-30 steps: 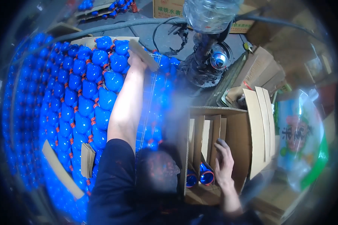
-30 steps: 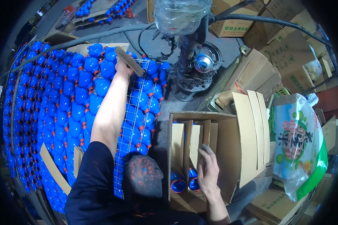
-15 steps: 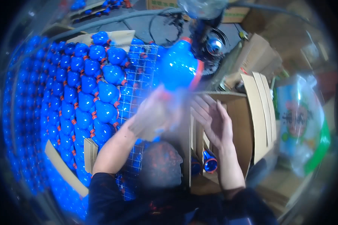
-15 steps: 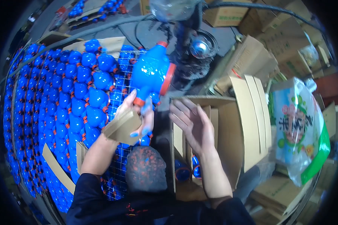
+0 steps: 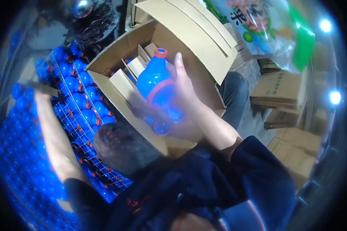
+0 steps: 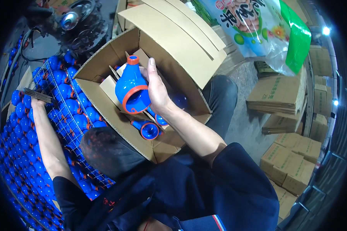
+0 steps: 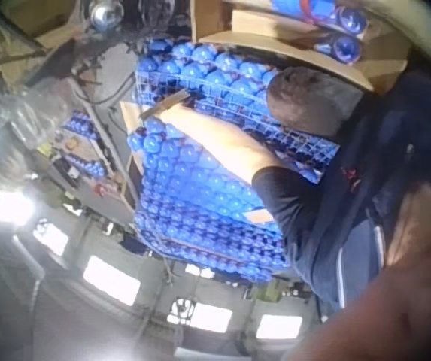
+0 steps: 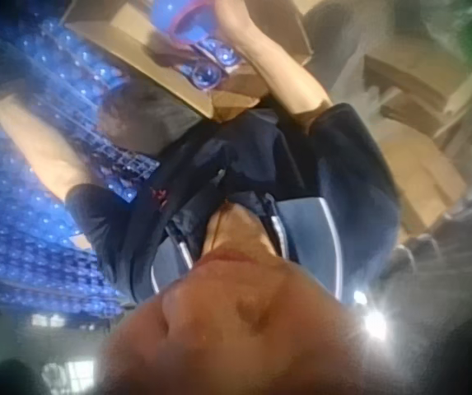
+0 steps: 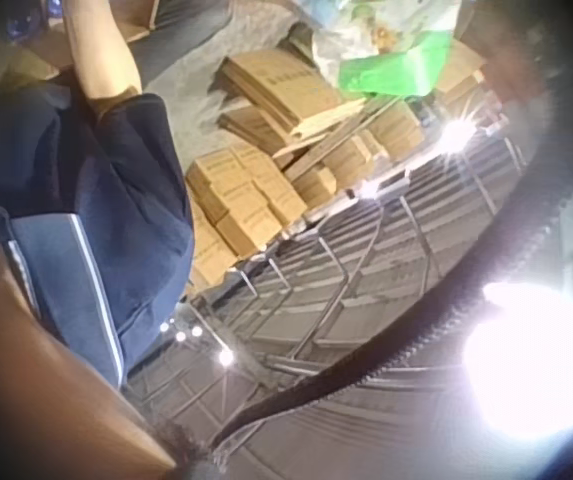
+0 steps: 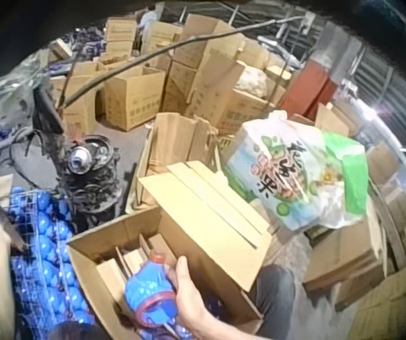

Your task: The person paints blue objects with a brush and places them into a cardboard box with dividers. The person applies spray from a can to one of the blue objects and handles cardboard pieces.

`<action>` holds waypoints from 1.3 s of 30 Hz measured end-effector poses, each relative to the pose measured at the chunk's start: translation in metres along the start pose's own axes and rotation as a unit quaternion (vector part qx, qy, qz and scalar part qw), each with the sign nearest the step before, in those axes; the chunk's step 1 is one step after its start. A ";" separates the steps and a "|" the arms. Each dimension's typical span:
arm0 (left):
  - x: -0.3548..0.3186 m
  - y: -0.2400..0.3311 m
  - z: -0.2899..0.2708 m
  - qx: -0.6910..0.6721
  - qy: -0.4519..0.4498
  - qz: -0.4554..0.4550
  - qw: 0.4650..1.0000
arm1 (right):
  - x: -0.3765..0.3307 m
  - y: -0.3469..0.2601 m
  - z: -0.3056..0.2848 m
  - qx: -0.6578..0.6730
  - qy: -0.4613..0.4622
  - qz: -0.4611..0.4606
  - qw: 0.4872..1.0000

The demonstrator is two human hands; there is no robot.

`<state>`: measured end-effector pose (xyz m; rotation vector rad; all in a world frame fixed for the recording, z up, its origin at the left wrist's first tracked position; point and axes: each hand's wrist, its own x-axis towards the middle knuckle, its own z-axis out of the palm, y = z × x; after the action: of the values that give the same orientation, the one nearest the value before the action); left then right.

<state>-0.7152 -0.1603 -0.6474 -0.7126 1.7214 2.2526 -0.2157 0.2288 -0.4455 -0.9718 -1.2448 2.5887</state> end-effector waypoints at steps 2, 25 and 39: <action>-0.021 0.014 -0.004 0.003 0.020 0.019 1.000 | -0.007 -0.002 0.003 -0.025 0.050 0.020 0.998; -0.457 -0.136 -0.121 0.198 -0.073 0.062 0.976 | -0.115 -0.005 -0.020 0.091 -0.167 0.067 0.979; -0.566 -0.084 -0.108 -0.182 -0.360 -0.041 0.914 | -0.116 -0.003 -0.014 0.004 -0.294 0.189 0.937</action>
<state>-0.1654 -0.1726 -0.4573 0.0271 0.9214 2.3630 -0.1164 0.1987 -0.3916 -0.4682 -1.2439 3.3496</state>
